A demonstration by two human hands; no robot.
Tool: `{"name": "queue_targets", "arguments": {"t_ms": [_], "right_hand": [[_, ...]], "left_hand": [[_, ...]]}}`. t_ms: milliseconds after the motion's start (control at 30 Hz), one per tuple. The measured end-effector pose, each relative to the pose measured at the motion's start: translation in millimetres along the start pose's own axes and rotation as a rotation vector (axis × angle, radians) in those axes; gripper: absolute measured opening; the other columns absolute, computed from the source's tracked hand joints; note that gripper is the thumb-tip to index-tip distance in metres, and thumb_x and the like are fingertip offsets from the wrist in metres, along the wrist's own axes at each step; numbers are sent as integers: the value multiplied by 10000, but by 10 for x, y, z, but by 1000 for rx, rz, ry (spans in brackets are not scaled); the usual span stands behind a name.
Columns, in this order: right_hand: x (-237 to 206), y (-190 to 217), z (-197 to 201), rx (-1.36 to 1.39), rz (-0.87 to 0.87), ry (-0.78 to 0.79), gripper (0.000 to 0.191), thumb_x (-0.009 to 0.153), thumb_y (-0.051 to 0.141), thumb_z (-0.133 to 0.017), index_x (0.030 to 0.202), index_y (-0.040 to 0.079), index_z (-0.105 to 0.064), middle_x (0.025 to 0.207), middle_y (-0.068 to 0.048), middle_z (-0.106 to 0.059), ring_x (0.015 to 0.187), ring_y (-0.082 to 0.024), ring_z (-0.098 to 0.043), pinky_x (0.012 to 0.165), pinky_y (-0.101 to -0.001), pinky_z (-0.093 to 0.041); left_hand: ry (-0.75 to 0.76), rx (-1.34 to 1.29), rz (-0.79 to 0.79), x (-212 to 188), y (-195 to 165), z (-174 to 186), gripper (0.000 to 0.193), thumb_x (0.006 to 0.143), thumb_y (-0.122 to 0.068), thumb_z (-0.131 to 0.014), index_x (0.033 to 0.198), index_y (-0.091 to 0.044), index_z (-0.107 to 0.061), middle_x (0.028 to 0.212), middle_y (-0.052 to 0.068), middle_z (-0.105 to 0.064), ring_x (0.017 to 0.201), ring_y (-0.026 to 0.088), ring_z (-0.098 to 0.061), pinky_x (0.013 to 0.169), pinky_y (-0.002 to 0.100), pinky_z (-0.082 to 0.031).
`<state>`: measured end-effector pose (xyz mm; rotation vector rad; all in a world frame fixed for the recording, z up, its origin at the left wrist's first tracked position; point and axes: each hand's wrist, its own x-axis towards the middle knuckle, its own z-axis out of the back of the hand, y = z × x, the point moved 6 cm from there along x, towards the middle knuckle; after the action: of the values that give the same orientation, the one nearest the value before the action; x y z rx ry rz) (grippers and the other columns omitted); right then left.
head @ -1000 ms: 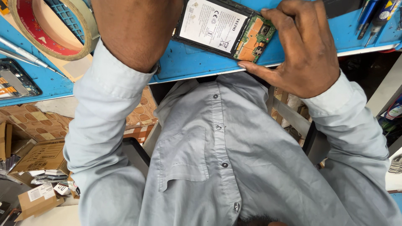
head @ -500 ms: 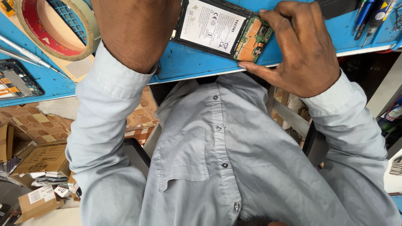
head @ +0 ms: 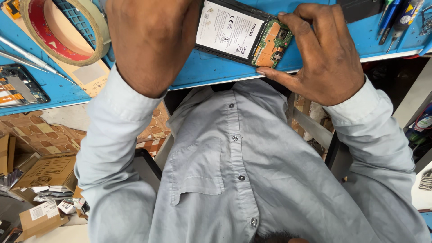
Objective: The person repairs a smartphone at a workbench. They unscrew the back cover with a screwdriver, pry off the cover, handle the battery and internal board, press components into place, and reassemble the phone by fitting the cover back on.
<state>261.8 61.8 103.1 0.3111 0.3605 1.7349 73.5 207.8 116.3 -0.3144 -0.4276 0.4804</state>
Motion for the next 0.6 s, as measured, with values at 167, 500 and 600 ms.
{"name": "queue_targets", "arguments": {"t_ms": [167,500,600], "right_hand": [[-3,4,0,7,7,-12,840,783,432,-964,1313,-93,-578,1228,-179,-494,1121,-319,-501,945,-418,-509],[8,-2,-7,3,-9,0,853,803,465,-983,1312,-91,-584,1259,-175,-493,1118,-323,-497,943,-422,-506],[11,0,-12,-1,-15,0,852,796,460,-984,1312,-89,-586,1261,-172,-490,1112,-323,-496,940,-421,-506]], "left_hand": [[-11,-142,29,-54,-72,70,211,990,54,-681,1167,-53,-634,1003,113,-597,936,314,-602,804,434,-459],[-24,-105,19,-78,-65,73,250,989,50,-695,1203,-64,-634,1031,98,-593,958,305,-596,785,430,-463],[-33,-106,27,-82,-39,54,215,992,45,-704,1165,-67,-644,1001,101,-597,936,309,-600,774,432,-458]]}}
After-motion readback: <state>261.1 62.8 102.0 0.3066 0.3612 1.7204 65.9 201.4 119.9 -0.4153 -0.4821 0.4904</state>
